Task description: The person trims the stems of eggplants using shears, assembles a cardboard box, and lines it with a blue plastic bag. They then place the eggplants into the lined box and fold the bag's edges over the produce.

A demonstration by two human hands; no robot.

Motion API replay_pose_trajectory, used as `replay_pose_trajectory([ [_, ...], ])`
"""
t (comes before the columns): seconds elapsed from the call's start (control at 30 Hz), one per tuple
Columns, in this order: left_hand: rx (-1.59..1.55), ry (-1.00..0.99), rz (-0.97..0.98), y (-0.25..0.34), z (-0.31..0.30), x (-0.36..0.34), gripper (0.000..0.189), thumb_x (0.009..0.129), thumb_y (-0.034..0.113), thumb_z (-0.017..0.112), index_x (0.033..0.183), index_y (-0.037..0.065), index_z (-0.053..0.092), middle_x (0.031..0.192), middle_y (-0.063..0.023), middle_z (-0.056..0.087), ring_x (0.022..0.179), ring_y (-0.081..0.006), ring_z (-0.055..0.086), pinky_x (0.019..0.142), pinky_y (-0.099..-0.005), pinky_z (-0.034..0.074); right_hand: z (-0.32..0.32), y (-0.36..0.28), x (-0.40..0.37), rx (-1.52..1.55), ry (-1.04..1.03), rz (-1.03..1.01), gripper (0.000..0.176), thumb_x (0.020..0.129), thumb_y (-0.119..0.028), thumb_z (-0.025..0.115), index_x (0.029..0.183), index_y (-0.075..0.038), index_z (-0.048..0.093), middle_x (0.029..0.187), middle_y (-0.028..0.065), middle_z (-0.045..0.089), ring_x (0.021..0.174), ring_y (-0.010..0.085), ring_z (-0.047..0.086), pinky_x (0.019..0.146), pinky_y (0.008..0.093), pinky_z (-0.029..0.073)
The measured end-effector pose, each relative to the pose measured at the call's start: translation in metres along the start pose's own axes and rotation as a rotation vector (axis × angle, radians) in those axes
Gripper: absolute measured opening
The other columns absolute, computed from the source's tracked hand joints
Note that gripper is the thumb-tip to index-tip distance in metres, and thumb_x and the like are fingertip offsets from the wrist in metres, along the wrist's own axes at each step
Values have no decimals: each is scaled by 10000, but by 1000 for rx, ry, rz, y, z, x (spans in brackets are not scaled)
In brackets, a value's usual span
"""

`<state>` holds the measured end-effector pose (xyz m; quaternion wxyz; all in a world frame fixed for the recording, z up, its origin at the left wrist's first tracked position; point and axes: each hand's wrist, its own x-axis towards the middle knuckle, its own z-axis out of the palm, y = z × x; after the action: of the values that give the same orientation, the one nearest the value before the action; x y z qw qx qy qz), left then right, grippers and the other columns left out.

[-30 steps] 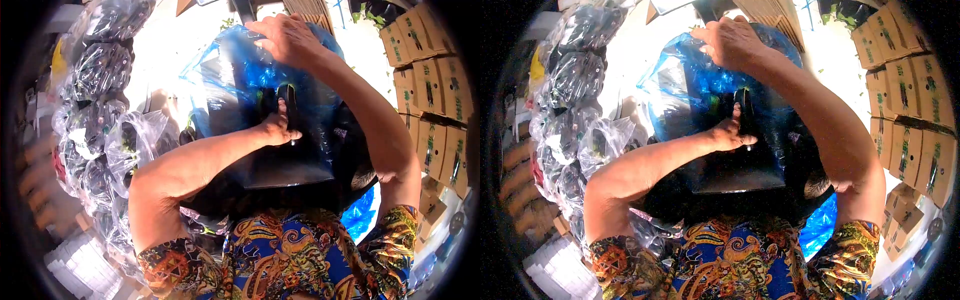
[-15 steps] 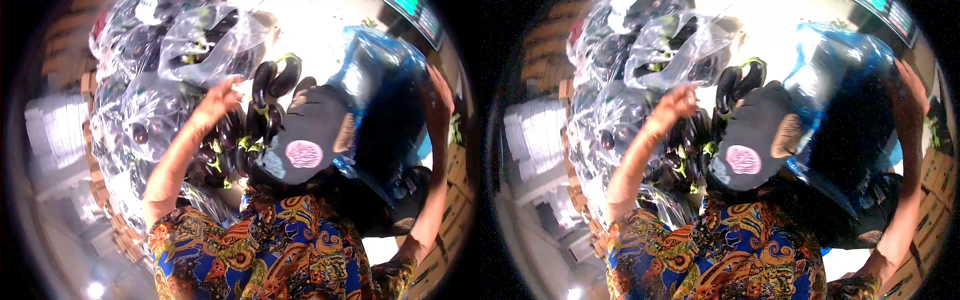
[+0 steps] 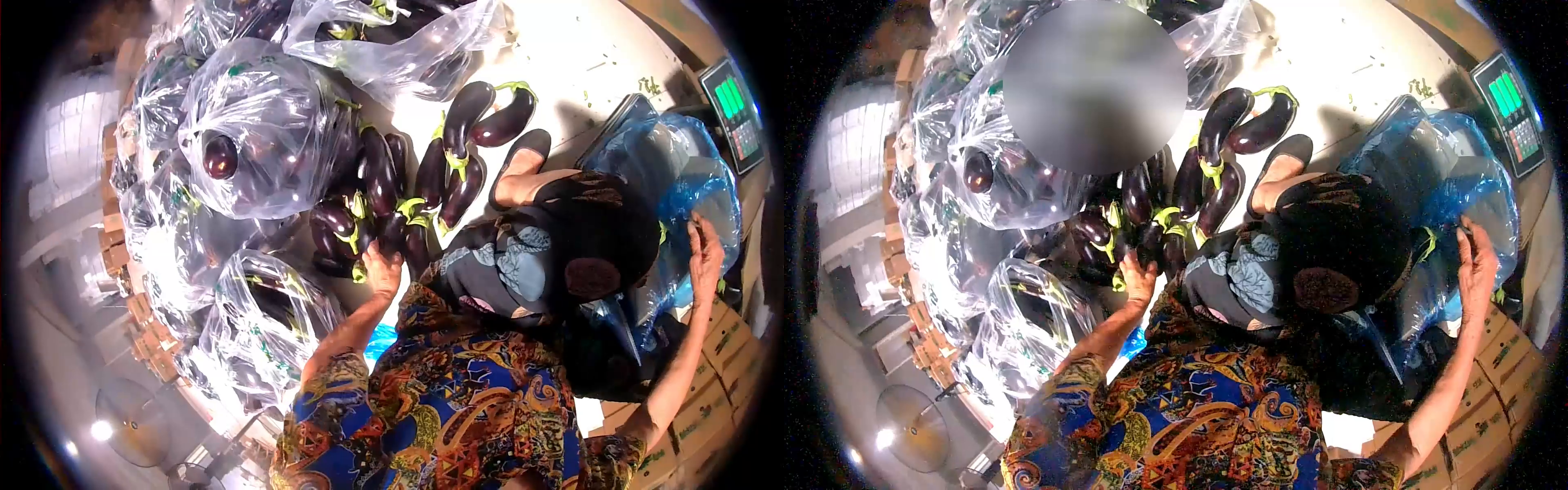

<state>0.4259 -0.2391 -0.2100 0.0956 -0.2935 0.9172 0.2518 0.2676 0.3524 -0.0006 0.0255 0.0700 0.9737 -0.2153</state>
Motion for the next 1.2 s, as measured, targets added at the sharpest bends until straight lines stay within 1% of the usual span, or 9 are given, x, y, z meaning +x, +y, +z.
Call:
replay_pose_trajectory([
  [0.23, -101, -62, 668, 105, -3, 57, 542, 791, 58, 590, 1298, -10, 412, 1209, -228, 483, 1103, -426, 475, 955, -458, 406, 6, -14, 5, 52, -45, 49, 277, 927, -170, 576, 1129, 14, 620, 1079, 157, 665, 986, 227, 616, 891, 297, 443],
  [0.43, 204, -292, 36, 142, 78, 134, 893, 798, 397, 670, 1438, 53, 150, 1281, -241, 446, 1100, -441, 522, 905, -472, 458, 7, -32, -1, -34, -90, -28, 231, 913, -104, 559, 1091, 40, 593, 978, 180, 651, 905, 252, 620, 835, 298, 454],
  [0.57, 253, -303, 51, 131, 80, 149, 736, 758, 496, 676, 1232, 46, 339, 1163, -243, 560, 1052, -434, 569, 877, -473, 475, 6, -38, 2, -28, -137, 41, 250, 856, -21, 551, 1095, 36, 596, 1001, 236, 635, 906, 380, 616, 799, 372, 472],
  [0.67, -149, -377, -63, 102, 65, 157, 658, 764, 518, 666, 1178, 30, 514, 1040, -162, 652, 964, -317, 634, 839, -444, 495, 1, -25, -2, -3, -106, -7, 281, 854, -18, 558, 1130, 25, 586, 1030, 225, 641, 954, 347, 627, 824, 374, 476],
  [0.73, -783, -798, -544, 138, -3, 140, 605, 808, 436, 667, 1227, 25, 520, 1120, -133, 629, 1013, -232, 618, 885, -356, 493, 0, -21, -1, 31, -79, 1, 279, 868, -51, 561, 1139, 8, 595, 1072, 203, 649, 992, 304, 639, 852, 354, 477],
  [0.77, -1085, -843, -515, 121, -3, 136, 496, 852, 378, 638, 1214, 53, 543, 1096, -96, 635, 984, -211, 620, 868, -359, 507, 3, -18, 1, 42, -94, -6, 279, 866, -56, 569, 1136, 5, 599, 1073, 202, 648, 992, 301, 636, 855, 354, 477],
  [0.83, -1082, -606, -472, 141, -27, 119, 445, 851, 238, 662, 1242, 97, 504, 1063, -66, 633, 935, -199, 618, 814, -368, 524, 10, -11, 4, 47, -115, 1, 277, 862, -66, 584, 1130, 0, 607, 1075, 202, 647, 993, 296, 631, 862, 354, 476],
  [1.07, -729, -696, 763, 345, -164, 81, 716, 665, 148, 795, 1263, 1, 429, 1113, -108, 573, 992, -203, 592, 868, -318, 489, -46, -95, 4, 714, -150, 252, 381, 975, -343, 485, 1200, -55, 594, 1128, 111, 640, 1027, 232, 618, 827, 319, 501],
  [1.2, -266, -236, 1817, 476, -161, 42, 667, 633, 216, 781, 1241, 57, 555, 1198, -144, 567, 1137, -347, 527, 938, -442, 446, -54, -128, -10, 1452, -188, 208, 755, 916, -651, 344, 1354, -45, 437, 1287, 163, 529, 1089, 266, 580, 918, 384, 464],
])
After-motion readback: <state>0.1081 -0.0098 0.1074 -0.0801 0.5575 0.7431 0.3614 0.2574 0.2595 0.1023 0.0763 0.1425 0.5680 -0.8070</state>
